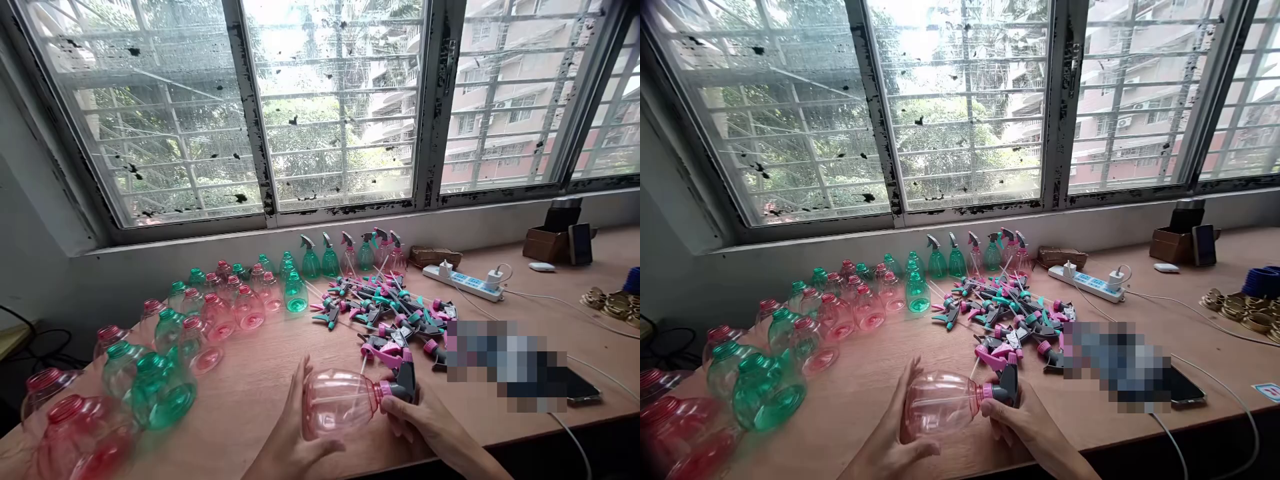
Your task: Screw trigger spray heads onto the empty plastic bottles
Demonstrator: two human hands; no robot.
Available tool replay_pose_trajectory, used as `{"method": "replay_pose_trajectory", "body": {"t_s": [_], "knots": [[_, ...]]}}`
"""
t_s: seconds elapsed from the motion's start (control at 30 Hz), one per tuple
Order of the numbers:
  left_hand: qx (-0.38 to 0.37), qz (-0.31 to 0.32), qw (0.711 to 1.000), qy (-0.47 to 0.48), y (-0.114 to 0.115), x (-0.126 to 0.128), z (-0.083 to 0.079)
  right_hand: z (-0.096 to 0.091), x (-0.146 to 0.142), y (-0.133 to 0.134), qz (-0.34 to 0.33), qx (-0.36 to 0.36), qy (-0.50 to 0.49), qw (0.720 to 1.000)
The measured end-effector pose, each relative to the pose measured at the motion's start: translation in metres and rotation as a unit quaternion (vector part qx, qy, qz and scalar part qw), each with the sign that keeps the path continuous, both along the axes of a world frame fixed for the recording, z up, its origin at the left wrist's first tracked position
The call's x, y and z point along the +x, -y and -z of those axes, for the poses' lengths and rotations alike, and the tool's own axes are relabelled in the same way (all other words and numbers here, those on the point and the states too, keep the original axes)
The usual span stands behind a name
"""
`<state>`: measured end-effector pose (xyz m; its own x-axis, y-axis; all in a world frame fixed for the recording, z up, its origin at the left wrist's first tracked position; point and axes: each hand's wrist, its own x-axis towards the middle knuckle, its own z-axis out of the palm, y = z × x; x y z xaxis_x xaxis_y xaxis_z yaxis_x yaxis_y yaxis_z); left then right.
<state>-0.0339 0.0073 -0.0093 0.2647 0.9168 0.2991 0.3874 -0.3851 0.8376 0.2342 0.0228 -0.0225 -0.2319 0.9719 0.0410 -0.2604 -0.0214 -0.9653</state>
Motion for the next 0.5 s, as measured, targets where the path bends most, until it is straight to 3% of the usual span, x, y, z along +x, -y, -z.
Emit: {"method": "replay_pose_trajectory", "body": {"t_s": [0.13, 0.3, 0.5], "knots": [[-0.054, 0.016, 0.998, -0.011, -0.0002, 0.0036, -0.0028, -0.0007, 0.0011, 0.0021, 0.014, -0.001, -0.003, 1.0], [-0.051, 0.001, 0.999, 0.002, 0.0021, 0.0052, -0.0065, -0.0037, 0.0027, 0.0049, -0.01, 0.017, 0.022, 1.0], [-0.045, 0.004, 0.999, 0.013, 0.0005, 0.0032, 0.0015, -0.0067, 0.0022, 0.006, -0.011, 0.018, 0.044, 0.999]]}}
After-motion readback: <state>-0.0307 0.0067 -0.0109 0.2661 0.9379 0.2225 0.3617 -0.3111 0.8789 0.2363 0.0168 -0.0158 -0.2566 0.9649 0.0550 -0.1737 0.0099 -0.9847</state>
